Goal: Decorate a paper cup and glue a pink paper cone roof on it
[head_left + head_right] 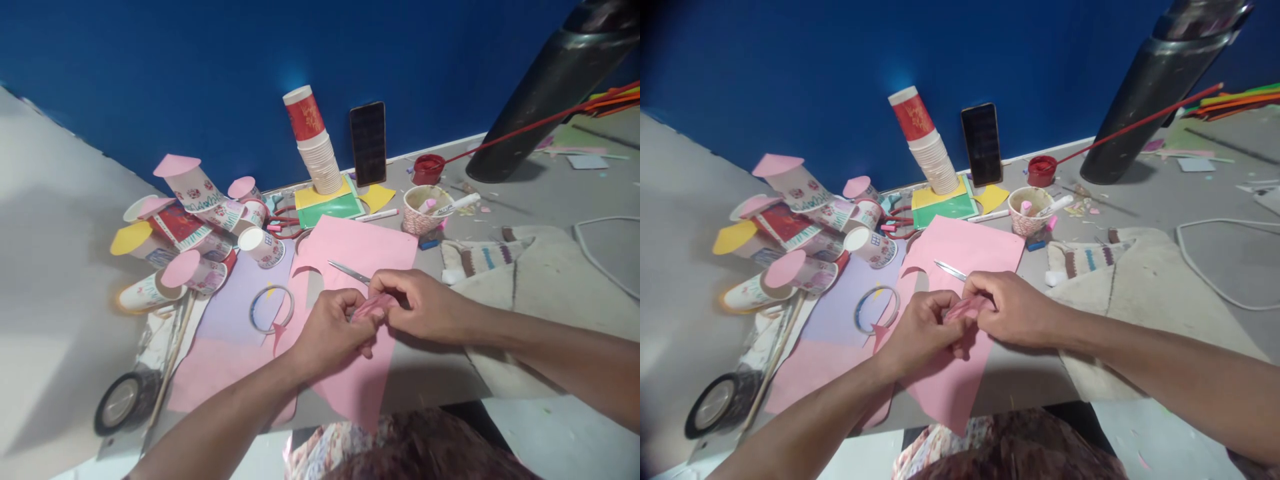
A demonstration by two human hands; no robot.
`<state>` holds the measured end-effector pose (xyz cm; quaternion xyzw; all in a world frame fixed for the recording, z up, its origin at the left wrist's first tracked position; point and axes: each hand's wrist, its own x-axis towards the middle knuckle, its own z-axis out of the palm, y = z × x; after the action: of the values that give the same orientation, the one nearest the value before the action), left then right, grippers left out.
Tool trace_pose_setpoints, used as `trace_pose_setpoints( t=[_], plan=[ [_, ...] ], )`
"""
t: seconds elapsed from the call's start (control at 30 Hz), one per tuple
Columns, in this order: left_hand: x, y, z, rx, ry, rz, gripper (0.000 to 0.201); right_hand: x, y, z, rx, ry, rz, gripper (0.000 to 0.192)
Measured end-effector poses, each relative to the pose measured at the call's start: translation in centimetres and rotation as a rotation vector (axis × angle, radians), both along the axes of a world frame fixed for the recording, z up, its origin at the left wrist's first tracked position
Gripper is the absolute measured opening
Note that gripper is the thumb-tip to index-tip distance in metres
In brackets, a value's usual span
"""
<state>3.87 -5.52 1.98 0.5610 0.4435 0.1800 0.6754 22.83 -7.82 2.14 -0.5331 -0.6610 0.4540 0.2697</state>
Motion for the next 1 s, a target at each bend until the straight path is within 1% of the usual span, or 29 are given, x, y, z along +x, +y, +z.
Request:
trace_pose_setpoints(
  t=[0.13, 0.27, 0.4, 0.53, 0.7, 0.83, 1.0],
  plan=[
    [-0.06, 0.08, 0.16, -0.007, -0.024, -0.011, 0.026, 0.30, 0.11, 0.13, 0.009, 0.007, 0.016, 0.021],
    [-0.24, 0.30, 0.15, -0.049, -0.033, -0.062, 0.030, 0.30, 0.17, 0.04, 0.019, -0.024, 0.010, 0.017],
    [-0.24, 0.38, 0.19, -0.040, -0.028, -0.043, 0.034, 0.26, 0.18, 0.04, 0.021, -0.006, 0.013, 0.019],
    [-0.28, 0.38, 0.13, -0.002, -0.018, -0.045, 0.033, 0.36, 0.24, -0.11, 0.054, -0.016, 0.023, 0.024],
    [-0.52, 0.41, -0.33, 0.034, 0.013, -0.058, 0.032, 0.44, 0.26, -0.33, 0.090, -0.038, 0.050, 0.028],
    [-0.49, 0.35, -0.50, 0.055, 0.021, -0.069, 0.031, 0.25, 0.20, -0.39, 0.117, -0.080, 0.063, 0.027],
    [-0.32, 0.26, -0.31, 0.031, 0.009, -0.042, 0.030, 0.46, 0.01, -0.22, 0.123, -0.129, 0.039, 0.024]
  ],
)
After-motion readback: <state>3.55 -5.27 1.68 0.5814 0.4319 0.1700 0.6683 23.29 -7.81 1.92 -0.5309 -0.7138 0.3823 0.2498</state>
